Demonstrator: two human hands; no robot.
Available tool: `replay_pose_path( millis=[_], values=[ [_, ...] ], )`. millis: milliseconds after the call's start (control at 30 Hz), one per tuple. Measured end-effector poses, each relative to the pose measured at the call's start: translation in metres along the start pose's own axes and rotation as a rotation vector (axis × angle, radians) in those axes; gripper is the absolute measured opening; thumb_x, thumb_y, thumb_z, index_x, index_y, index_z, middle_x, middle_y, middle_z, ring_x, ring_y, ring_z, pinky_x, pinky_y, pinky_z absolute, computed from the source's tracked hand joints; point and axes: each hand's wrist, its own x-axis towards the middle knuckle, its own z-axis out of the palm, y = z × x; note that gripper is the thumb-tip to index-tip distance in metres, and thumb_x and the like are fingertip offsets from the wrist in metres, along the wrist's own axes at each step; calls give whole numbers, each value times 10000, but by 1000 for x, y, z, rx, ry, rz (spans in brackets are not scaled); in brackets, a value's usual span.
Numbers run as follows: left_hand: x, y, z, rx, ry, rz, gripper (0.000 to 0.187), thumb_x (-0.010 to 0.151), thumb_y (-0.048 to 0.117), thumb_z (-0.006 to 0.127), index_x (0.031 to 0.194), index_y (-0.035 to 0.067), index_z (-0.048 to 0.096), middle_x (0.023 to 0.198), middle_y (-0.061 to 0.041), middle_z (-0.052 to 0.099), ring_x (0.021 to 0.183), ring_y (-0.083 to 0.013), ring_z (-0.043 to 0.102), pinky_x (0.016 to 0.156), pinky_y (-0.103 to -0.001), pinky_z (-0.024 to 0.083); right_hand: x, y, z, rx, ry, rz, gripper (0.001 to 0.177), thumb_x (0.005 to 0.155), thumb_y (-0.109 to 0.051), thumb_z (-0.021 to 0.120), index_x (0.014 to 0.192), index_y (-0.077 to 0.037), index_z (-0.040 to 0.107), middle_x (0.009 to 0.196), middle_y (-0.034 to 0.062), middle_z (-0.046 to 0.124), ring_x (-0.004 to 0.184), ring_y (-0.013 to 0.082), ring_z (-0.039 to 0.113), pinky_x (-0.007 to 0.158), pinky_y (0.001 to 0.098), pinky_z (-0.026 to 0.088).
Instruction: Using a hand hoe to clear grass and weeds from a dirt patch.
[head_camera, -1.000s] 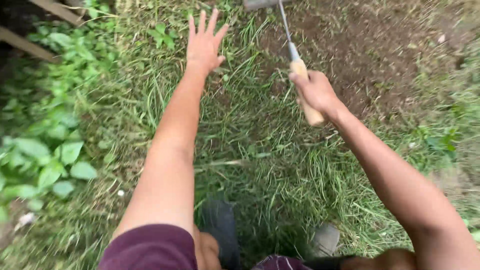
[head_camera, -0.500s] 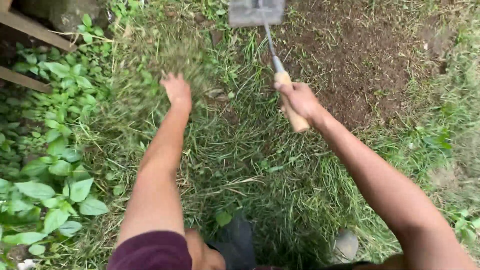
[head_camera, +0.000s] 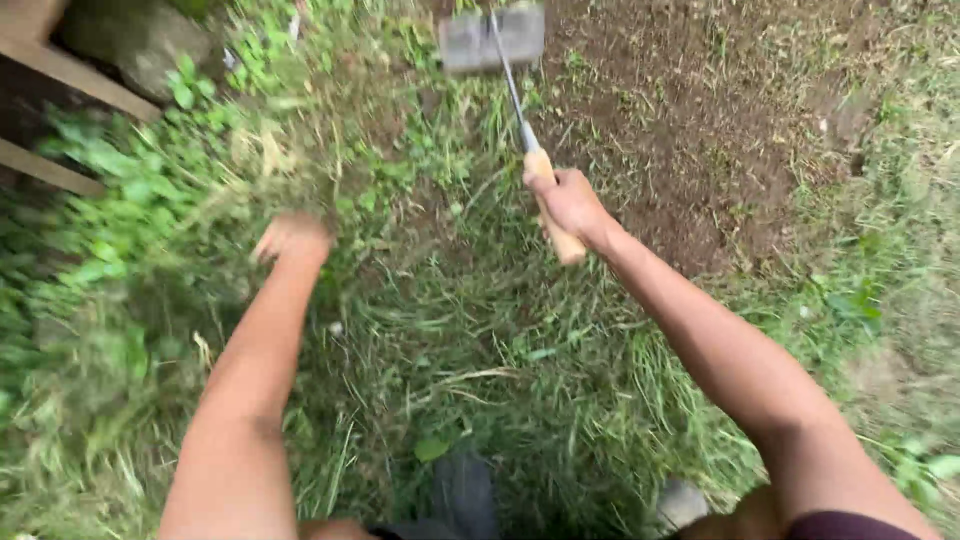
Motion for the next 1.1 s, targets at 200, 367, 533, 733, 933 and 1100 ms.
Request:
replay_pose_path(
  millis=[200, 367, 533, 733, 933, 1100],
  values=[
    [-2, 107, -10, -150, 692, 592, 169, 806, 193, 616, 850, 113, 759, 817, -134, 753, 747, -302, 738, 644, -494, 588, 60, -9, 0, -175, 118, -150, 446, 1054, -419, 574, 977, 10, 665, 683, 71, 662, 554, 174, 661, 494, 344, 538],
    [-4, 100, -5, -342, 596, 599, 219, 907, 186, 595, 1011, 57, 738, 959, -166, 739, 850, -304, 731, 816, -520, 557, 128, 75, 36, -157, 126, -228, 376, 1041, -380, 549, 933, -26, 608, 678, 40, 646, 523, 170, 634, 464, 364, 541],
    [9, 98, -18, -535, 857, 600, 391, 898, 179, 625, 1260, 33, 649, 1170, -178, 680, 1073, -317, 649, 1090, -593, 320, -28, 83, 90, -92, -68, -104, 168, 967, -188, 542, 897, -48, 605, 653, 46, 648, 465, 188, 616, 348, 354, 529],
    [-20, 85, -77, -810, 1168, 498, 358, 995, 152, 603, 1347, 96, 568, 1359, -116, 543, 1271, -316, 526, 1180, -560, 283, -125, 12, 96, -181, -430, 395, 161, 1058, -315, 550, 1198, -250, 596, 667, 47, 617, 471, 150, 564, 417, 317, 541],
    [-35, 51, -68, -854, 1243, 569, 272, 1045, 170, 588, 1301, 87, 550, 1398, -124, 499, 1302, -300, 503, 1187, -522, 288, -29, 18, 72, -121, -81, -88, 201, 1034, -180, 445, 1038, -10, 552, 653, 48, 626, 456, 152, 616, 381, 331, 563],
    [-16, 66, -58, -804, 1175, 602, 264, 1054, 191, 549, 1288, 70, 545, 1337, -140, 504, 1299, -302, 500, 1186, -540, 267, -120, 10, 107, -198, -213, 235, 335, 1040, -328, 547, 1080, 5, 542, 656, 91, 601, 453, 174, 598, 401, 369, 525]
  ],
)
